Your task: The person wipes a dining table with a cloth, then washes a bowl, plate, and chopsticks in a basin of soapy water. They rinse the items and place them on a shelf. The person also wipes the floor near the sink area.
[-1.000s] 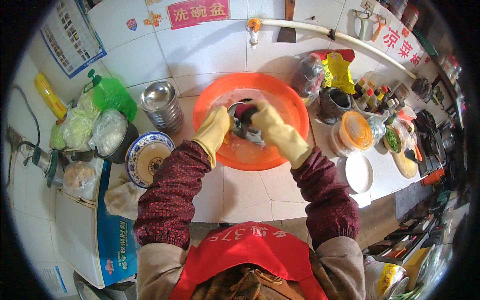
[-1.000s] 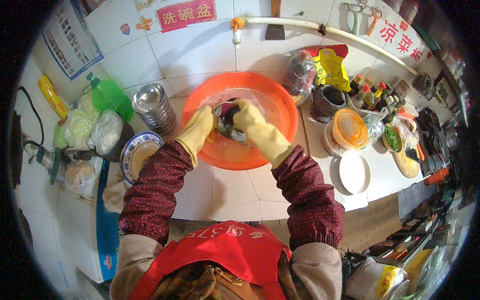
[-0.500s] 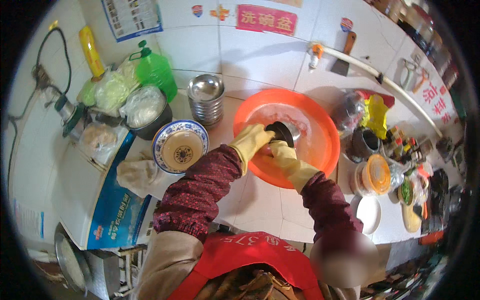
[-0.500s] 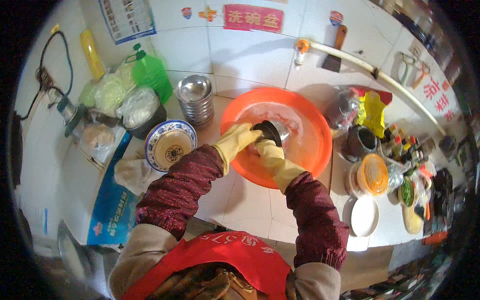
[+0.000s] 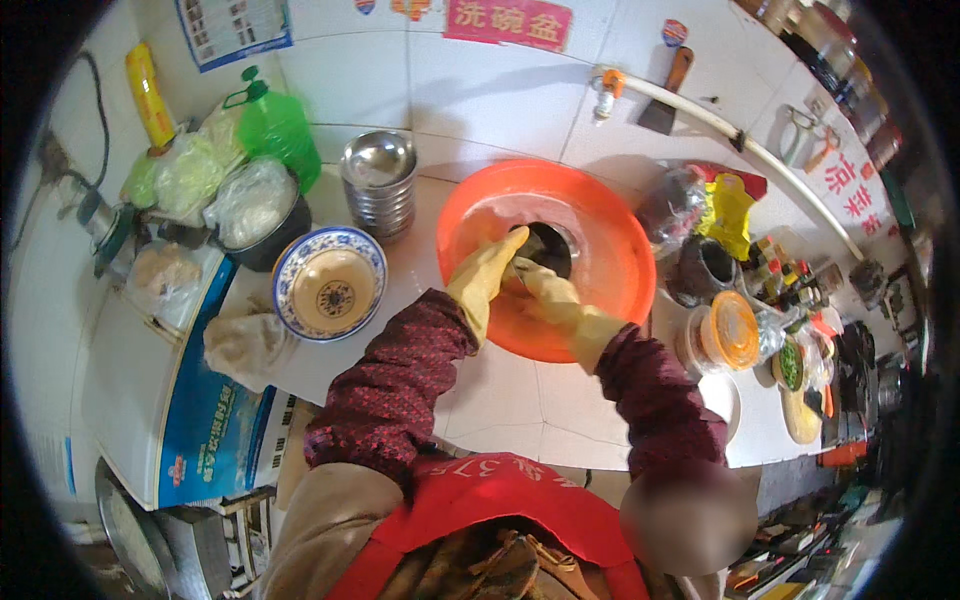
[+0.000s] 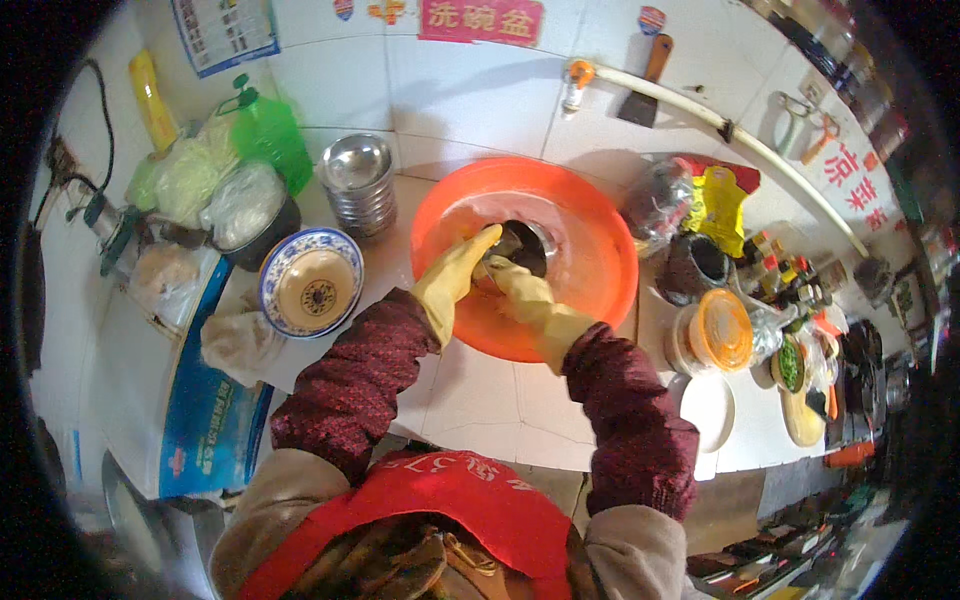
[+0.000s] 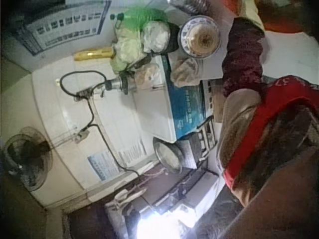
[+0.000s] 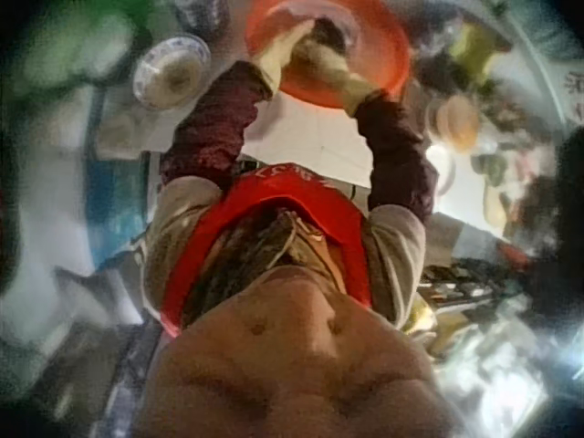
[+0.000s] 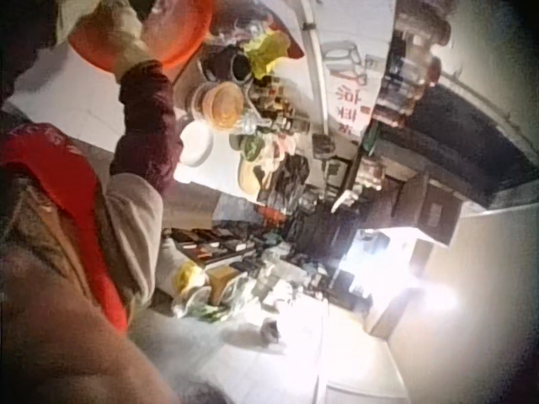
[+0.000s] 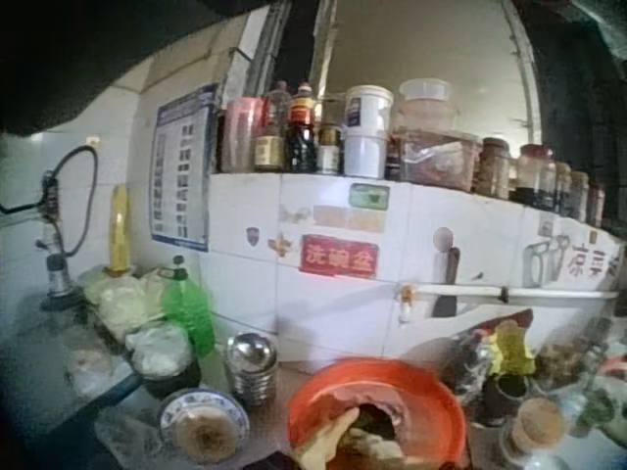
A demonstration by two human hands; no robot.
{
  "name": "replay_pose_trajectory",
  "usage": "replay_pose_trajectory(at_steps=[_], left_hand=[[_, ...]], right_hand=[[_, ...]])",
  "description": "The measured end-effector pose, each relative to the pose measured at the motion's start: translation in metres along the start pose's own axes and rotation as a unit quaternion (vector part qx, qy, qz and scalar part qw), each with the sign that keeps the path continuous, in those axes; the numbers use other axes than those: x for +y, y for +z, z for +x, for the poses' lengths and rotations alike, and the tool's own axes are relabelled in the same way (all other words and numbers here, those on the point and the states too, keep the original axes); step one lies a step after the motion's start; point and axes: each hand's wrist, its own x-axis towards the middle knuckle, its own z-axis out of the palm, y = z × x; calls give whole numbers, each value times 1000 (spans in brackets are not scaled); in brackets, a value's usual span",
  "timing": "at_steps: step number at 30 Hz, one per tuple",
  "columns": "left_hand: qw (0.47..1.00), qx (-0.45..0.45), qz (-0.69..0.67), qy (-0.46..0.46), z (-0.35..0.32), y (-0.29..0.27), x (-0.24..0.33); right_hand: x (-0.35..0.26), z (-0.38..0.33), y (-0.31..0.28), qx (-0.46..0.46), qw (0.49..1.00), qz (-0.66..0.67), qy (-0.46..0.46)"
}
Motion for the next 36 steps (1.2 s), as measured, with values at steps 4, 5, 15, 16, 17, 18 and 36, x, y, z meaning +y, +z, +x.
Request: replay_pose_trajectory(at_steps=[4,5,15,16,17,18,36], left_hand=[[979,161,120,33,7,8,1],[983,156,95,16,11,7,2],[978,123,163,-48,23,4,-10],[948,185,259,-1,25,5,-9],[965,168,199,16,25,5,-9],[977,159,138,45,25,4,-7],[997,17,10,-76,-2,5,7]], right_hand=[[-6,5,26,65,983,-5,-169],[-5,6,28,50,955,-30,-291],[1,0,11,-27,995,19,-92],[-1,2,18,11,995,65,-73],[-3,5,22,24,990,121,-73],[-4,5,23,-2,972,95,-217],[22,6,8,-61,985,163,-20]])
